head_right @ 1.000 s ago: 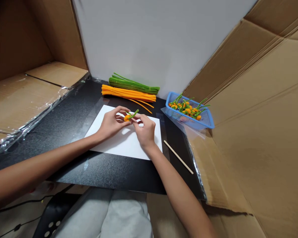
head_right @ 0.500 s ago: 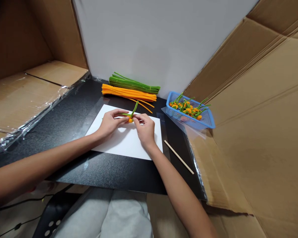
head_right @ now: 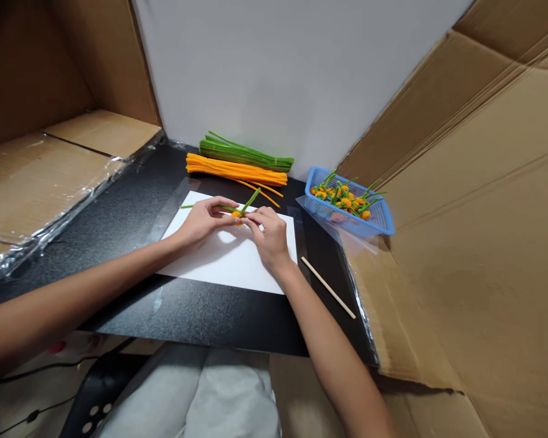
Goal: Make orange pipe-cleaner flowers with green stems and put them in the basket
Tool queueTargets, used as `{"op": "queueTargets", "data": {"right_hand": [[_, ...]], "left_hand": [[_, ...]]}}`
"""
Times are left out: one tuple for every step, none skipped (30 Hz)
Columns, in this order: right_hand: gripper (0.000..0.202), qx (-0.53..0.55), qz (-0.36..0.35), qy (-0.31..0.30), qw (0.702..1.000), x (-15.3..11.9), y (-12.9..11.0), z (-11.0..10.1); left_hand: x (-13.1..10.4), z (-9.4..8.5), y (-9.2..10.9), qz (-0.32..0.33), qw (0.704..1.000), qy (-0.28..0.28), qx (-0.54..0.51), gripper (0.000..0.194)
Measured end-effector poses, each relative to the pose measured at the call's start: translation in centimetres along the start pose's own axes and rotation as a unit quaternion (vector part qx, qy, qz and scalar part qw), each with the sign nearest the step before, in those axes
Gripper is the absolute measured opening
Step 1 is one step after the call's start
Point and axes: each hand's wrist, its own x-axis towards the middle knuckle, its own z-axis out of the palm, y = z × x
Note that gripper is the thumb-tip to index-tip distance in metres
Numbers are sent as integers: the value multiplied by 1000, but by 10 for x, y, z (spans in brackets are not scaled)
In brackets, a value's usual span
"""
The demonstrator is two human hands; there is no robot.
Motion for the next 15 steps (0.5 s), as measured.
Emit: {"op": "queueTargets", "data": {"right_hand": [[11, -5, -9, 7, 1000, 0, -1, -1], [11, -9, -14, 13, 1000, 0, -1, -1], [11, -12, -14, 17, 1000, 0, -2, -1], [11, -13, -11, 20, 1000, 0, -3, -1], [12, -13, -6, 20, 1000, 0, -4, -1], [12, -12, -3, 20, 1000, -1, -5, -1], [12, -9, -4, 22, 1000, -1, -5, 0], [12, -7, -8, 25, 1000, -1, -5, 0], [13, -5, -15, 30, 999, -2, -5, 0], [13, -5, -24, 36, 999, -2, -4, 1], [14, -6, -31, 40, 999, -3, -4, 1], [14, -7, -36, 41, 998, -3, -3, 1], [14, -10, -37, 41, 998, -3, -3, 1], [13, -13, -35, 41, 998, -3, -3, 1], [12, -16, -31, 41, 999, -3, -4, 0]], "left_hand": [[0, -1, 1, 2, 1000, -8, -2, 46], [1, -1, 2, 6, 1000, -15, -2, 46], [1, -1, 2, 12, 1000, -22, 1, 46], [1, -2, 3, 19, 999, -28, 7, 45], [0, -2, 4, 27, 999, -31, 16, 44], [0, -2, 4, 36, 998, -32, 27, 42], [-1, -2, 4, 43, 998, -33, 38, 40], [-1, -2, 5, 50, 997, -32, 46, 38], [-2, -1, 5, 56, 997, -30, 51, 36], [-2, -1, 5, 59, 996, -27, 54, 34], [-2, 0, 5, 59, 997, -23, 53, 34], [-3, 0, 5, 56, 997, -17, 50, 35], [-3, 0, 5, 52, 998, -11, 45, 38], [-3, 1, 5, 47, 998, -6, 40, 42], [-3, 1, 5, 44, 998, -2, 36, 45]]}}
